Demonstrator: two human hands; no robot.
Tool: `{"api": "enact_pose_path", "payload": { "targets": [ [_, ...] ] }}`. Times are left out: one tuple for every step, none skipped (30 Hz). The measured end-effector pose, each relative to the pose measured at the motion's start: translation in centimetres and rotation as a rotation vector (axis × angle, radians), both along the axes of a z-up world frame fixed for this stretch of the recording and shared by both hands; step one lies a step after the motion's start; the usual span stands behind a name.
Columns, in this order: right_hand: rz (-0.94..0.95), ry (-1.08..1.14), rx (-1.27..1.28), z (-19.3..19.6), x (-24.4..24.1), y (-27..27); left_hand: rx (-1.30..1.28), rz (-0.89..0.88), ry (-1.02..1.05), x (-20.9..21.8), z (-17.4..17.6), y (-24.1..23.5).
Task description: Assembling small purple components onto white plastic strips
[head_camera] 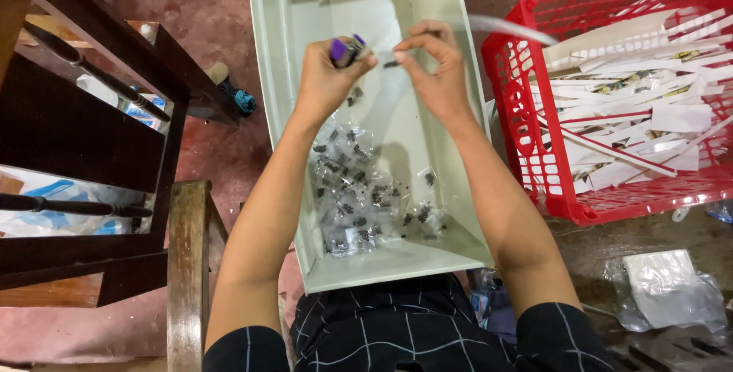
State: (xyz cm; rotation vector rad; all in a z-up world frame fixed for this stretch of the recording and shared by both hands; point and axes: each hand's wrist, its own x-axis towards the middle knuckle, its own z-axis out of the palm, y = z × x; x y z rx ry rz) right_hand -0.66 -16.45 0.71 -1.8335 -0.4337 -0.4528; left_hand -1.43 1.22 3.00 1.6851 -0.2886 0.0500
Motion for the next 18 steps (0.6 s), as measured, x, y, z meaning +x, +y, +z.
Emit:
{"api": "enact_pose_path", "payload": {
  "targets": [
    [0.044,0.045,0.075,0.2,0.0,-0.4,-0.004,0.093,0.016,0.2,-0.3,0.3],
    [0.088,0.090,0.149,0.4,0.0,-0.8,-0.007,0.186,0.033,0.5,-0.6,0.5],
    [0.093,0.090,0.146,0.7,-0.2,-0.9,-0.010,0.190,0.033,0.4,-0.4,0.6],
    [0.129,0.082,0.194,1.0,-0.4,-1.1,-0.052,0.163,-0.020,0.4,-0.2,0.7],
    [0.166,0.073,0.242,1.3,-0.6,-1.2,-0.093,0.137,-0.073,0.4,0.0,0.8],
    [0.171,0.073,0.239,1.2,-0.6,-1.2,-0.096,0.142,-0.074,0.6,-0.3,0.8],
    [0.261,0.170,0.290,1.1,-0.6,-1.2,-0.115,0.164,-0.060,0.7,-0.6,0.8],
    [0.350,0.268,0.339,1.0,-0.6,-1.2,-0.134,0.187,-0.046,0.9,-0.9,0.8],
    [0.351,0.269,0.338,0.9,-0.6,-1.0,-0.135,0.189,-0.045,0.9,-0.9,0.9],
    [0.383,0.286,0.280,0.8,-0.7,-0.8,-0.146,0.185,-0.031,0.8,-0.8,0.8],
    [0.413,0.303,0.223,0.6,-0.8,-0.6,-0.156,0.180,-0.015,0.8,-0.7,0.8],
    [0.412,0.305,0.224,0.7,-0.9,-0.2,-0.155,0.179,-0.013,0.8,-0.8,0.7],
    [0.416,0.308,0.216,0.9,-1.1,0.2,-0.169,0.150,-0.042,0.9,-0.9,0.5],
    [0.419,0.310,0.208,1.0,-1.2,0.6,-0.184,0.121,-0.070,0.9,-0.9,0.4],
    [0.416,0.311,0.210,0.7,-1.2,0.8,-0.183,0.117,-0.068,0.9,-0.9,0.2],
    [0.369,0.281,0.234,0.4,-1.1,1.1,-0.177,0.112,-0.021,0.8,-0.8,0.1],
    [0.323,0.250,0.255,0.2,-1.0,1.4,-0.171,0.107,0.025,0.7,-0.7,-0.1],
    [0.321,0.251,0.256,0.0,-1.0,1.4,-0.171,0.105,0.026,0.5,-0.5,0.0]
  ]
}}
